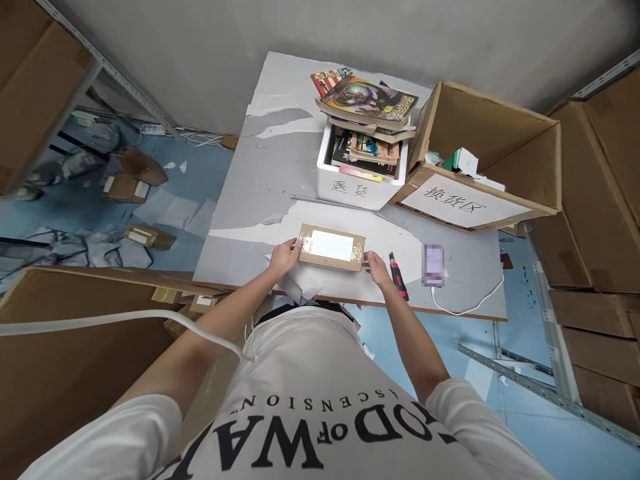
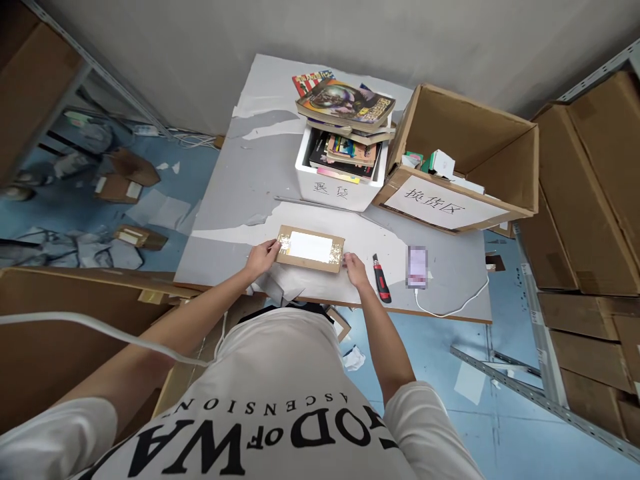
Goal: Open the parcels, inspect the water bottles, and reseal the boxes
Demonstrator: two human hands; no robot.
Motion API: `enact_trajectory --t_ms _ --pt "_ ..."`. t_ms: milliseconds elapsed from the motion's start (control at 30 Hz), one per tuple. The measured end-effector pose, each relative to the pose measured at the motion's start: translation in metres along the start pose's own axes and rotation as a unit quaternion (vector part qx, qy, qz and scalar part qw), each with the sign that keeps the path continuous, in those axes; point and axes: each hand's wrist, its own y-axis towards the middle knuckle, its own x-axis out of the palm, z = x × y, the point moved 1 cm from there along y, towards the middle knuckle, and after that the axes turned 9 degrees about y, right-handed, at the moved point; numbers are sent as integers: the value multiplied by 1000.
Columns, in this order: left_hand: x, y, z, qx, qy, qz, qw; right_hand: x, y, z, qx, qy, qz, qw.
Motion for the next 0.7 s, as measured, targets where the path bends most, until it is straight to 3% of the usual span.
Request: enact_trajectory --t_ms 100,200,300,467,567,633,700 --pt "1 -20 4 134 23 73 988 -27 -8 24 12 -122 114 986" --pt "4 -35 9 263 60 76 960 -51 -19 53 89 -263 173 945" --pt "10 -41 13 330 77 42 940 -64 -24 75 156 -302 163 926" --pt "19 -41 12 355 104 25 929 -73 -15 71 142 -283 119 941" --pt "19 -41 10 362 122 23 924 -74 -9 33 50 -258 99 960" --pt "19 -41 9 365 124 24 922 -67 -11 -7 -79 -226 58 969" --pt "20 -40 8 367 121 27 922 -50 -15 -51 -187 -220 -15 957"
